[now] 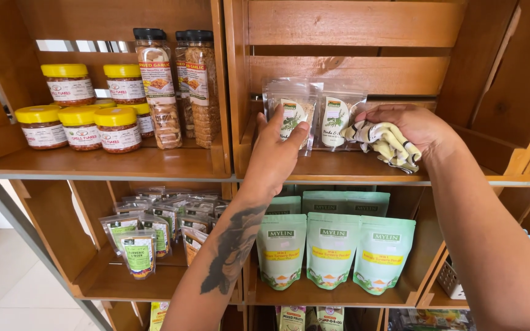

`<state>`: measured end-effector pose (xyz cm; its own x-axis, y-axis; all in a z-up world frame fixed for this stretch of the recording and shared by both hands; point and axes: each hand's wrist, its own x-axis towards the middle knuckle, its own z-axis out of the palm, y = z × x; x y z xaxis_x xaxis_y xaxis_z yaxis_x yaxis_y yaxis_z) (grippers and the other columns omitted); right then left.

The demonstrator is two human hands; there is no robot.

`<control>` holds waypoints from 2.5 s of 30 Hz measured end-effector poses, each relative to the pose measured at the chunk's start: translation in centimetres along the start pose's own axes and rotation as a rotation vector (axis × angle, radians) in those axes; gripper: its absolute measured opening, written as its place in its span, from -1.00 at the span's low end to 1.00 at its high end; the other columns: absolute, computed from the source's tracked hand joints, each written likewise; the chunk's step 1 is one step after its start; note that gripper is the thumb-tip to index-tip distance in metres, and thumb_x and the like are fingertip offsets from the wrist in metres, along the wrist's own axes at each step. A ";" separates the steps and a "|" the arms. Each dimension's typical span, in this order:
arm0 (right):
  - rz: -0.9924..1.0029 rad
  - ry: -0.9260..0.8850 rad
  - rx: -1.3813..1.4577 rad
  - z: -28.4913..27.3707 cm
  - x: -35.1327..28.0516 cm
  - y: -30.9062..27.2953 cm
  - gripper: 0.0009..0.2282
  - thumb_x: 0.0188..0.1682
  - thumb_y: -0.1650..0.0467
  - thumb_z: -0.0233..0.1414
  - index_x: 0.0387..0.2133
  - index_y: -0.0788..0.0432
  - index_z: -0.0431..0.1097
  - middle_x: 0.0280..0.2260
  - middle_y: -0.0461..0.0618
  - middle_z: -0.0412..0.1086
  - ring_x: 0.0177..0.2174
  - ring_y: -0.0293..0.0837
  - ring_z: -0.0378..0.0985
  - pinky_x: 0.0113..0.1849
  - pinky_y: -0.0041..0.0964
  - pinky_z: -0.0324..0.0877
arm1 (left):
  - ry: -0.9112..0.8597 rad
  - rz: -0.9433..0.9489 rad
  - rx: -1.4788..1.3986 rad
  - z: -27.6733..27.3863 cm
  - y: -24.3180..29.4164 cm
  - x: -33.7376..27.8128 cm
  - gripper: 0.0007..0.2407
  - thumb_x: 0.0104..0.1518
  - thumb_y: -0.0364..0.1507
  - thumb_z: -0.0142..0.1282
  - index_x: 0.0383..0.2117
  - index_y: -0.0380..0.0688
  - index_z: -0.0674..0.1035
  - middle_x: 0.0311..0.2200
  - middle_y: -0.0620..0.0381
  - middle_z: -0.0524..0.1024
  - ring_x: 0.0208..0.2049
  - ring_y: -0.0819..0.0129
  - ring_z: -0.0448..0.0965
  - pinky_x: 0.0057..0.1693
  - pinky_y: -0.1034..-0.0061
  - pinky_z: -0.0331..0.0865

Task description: Wipe down herbal product pouches and spice jars with a cloth and organize them on wooden display shelves.

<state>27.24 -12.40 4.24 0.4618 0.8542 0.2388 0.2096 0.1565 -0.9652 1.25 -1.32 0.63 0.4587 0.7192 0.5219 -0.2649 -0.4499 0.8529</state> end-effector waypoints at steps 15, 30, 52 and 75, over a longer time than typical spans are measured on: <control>-0.013 0.019 -0.128 0.4 0.1 0.2 -0.84 0.06 0.49 0.07 -0.16 0.36 0.46 -0.50 0.27 0.50 -0.68 -0.06 0.56 -0.70 -0.22 0.53 | -0.056 -0.003 0.048 -0.9 1.0 -0.6 -0.31 0.15 -0.24 0.16 0.40 -0.23 0.15 0.43 -0.48 -0.26 0.45 -0.23 -0.21 0.45 0.01 -0.20; 0.003 0.239 -0.194 2.2 2.3 0.5 -0.76 -0.11 0.52 0.22 -0.18 0.27 0.43 -0.50 0.10 0.42 -0.56 -0.14 0.57 -0.60 -0.20 0.57 | -0.108 0.001 0.096 -1.2 0.4 -0.2 -0.24 0.11 -0.15 0.17 0.41 -0.20 0.11 0.44 -0.43 -0.23 0.45 -0.18 -0.15 0.45 0.07 -0.12; 0.051 0.113 -0.231 1.6 2.5 0.8 -0.71 -0.06 0.47 0.22 -0.05 0.22 0.47 -0.43 0.03 0.44 -0.54 -0.20 0.55 -0.56 -0.24 0.59 | -0.107 0.009 0.115 -1.2 0.3 -0.3 -0.21 0.10 -0.15 0.19 0.43 -0.20 0.08 0.44 -0.44 -0.24 0.45 -0.18 -0.15 0.44 0.05 -0.12; -0.011 0.175 -0.317 2.0 0.7 0.6 -0.74 -0.09 0.48 0.26 -0.12 0.23 0.51 -0.42 0.10 0.46 -0.54 -0.19 0.52 -0.58 -0.29 0.53 | -0.111 0.009 0.127 -1.2 0.4 -0.2 -0.21 0.10 -0.17 0.19 0.42 -0.23 0.06 0.43 -0.47 -0.25 0.45 -0.21 -0.15 0.44 0.03 -0.11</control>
<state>25.98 -10.67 3.63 0.5926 0.7513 0.2905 0.4597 -0.0192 -0.8879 0.03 -1.01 0.85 0.5492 0.6553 0.5186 -0.1633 -0.5245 0.8356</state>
